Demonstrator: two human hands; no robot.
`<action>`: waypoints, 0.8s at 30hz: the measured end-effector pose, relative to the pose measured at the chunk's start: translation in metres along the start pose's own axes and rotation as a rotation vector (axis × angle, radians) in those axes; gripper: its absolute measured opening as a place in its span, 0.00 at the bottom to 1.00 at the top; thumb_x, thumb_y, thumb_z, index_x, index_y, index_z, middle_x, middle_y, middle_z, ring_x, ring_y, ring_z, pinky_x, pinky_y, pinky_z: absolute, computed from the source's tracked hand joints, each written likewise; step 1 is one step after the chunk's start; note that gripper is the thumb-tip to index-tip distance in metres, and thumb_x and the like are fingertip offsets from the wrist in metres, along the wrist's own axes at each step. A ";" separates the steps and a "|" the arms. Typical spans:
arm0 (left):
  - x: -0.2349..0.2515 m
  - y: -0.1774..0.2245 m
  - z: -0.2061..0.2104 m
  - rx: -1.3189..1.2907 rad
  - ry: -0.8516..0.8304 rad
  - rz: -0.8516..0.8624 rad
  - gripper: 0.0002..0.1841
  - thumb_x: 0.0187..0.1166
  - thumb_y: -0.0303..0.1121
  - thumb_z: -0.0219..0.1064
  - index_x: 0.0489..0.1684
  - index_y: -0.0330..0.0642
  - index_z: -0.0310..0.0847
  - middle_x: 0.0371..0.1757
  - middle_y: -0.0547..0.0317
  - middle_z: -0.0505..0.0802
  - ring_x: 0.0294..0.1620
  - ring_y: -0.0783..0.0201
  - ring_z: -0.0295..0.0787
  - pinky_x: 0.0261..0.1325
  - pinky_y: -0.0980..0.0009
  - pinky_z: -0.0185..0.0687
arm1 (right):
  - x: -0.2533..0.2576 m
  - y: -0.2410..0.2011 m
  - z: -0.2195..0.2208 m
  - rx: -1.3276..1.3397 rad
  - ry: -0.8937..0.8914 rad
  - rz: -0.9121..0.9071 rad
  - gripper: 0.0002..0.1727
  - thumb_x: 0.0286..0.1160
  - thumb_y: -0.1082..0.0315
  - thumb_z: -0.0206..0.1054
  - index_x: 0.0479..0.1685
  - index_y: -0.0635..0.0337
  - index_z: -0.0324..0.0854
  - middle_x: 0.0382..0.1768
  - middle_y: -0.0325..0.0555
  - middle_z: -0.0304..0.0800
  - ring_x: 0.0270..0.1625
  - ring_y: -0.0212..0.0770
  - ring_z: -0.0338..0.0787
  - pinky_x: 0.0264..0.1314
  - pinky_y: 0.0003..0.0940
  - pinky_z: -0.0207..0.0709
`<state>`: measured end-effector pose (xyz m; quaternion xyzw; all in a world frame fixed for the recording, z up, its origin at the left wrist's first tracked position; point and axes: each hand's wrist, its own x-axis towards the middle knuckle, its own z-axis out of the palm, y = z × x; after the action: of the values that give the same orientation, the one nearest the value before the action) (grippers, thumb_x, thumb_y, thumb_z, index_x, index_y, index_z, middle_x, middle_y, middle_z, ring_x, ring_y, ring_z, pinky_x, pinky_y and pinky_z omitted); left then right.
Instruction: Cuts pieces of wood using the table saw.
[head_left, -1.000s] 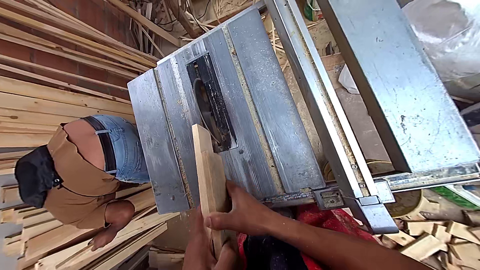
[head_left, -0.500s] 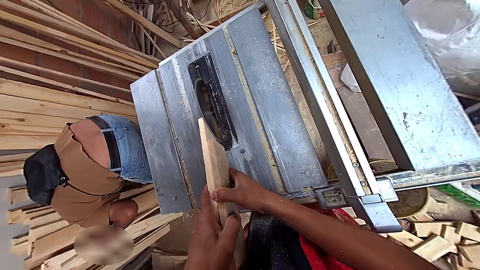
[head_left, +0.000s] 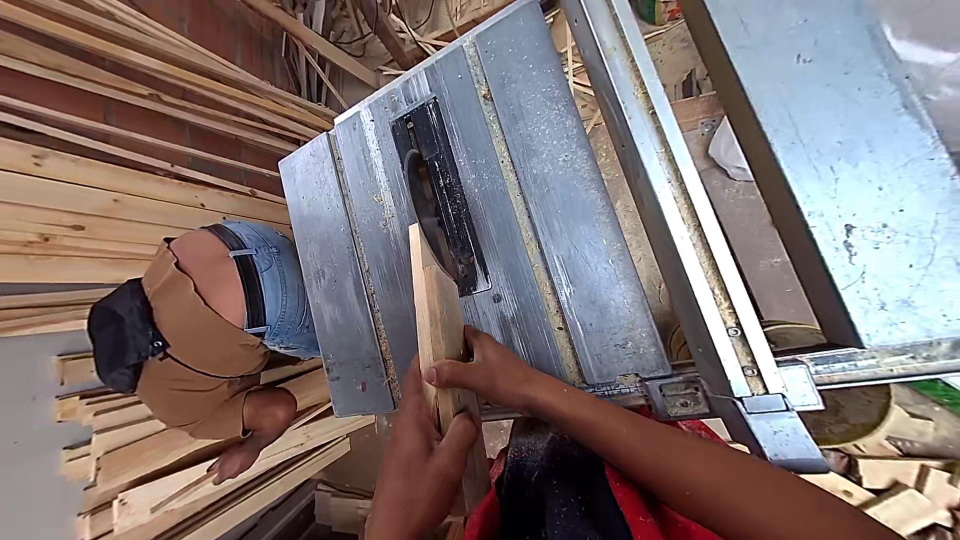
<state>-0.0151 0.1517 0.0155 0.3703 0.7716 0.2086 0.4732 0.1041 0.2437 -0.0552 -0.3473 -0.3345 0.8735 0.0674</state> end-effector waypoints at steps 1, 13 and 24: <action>0.003 0.002 0.002 0.008 0.001 -0.009 0.43 0.64 0.38 0.71 0.80 0.25 0.55 0.50 0.55 0.92 0.47 0.64 0.94 0.51 0.61 0.94 | -0.001 -0.003 -0.002 0.001 0.002 -0.005 0.35 0.63 0.48 0.79 0.64 0.61 0.75 0.45 0.43 0.91 0.46 0.33 0.92 0.50 0.31 0.87; -0.050 -0.012 -0.007 0.044 0.056 0.064 0.53 0.60 0.35 0.73 0.88 0.24 0.43 0.63 0.46 0.88 0.60 0.63 0.90 0.59 0.60 0.92 | -0.004 0.018 0.018 -0.209 0.011 -0.040 0.53 0.44 0.30 0.81 0.70 0.57 0.73 0.53 0.38 0.91 0.57 0.30 0.90 0.65 0.37 0.85; -0.058 -0.014 -0.014 0.087 0.087 0.213 0.52 0.64 0.39 0.75 0.87 0.23 0.46 0.66 0.44 0.87 0.62 0.63 0.90 0.63 0.60 0.90 | -0.013 0.011 0.024 -0.285 0.082 -0.143 0.59 0.41 0.29 0.83 0.73 0.62 0.71 0.57 0.45 0.90 0.62 0.37 0.90 0.67 0.43 0.85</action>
<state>-0.0167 0.0981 0.0460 0.4610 0.7561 0.2398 0.3979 0.0995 0.2181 -0.0425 -0.3641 -0.4756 0.7953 0.0932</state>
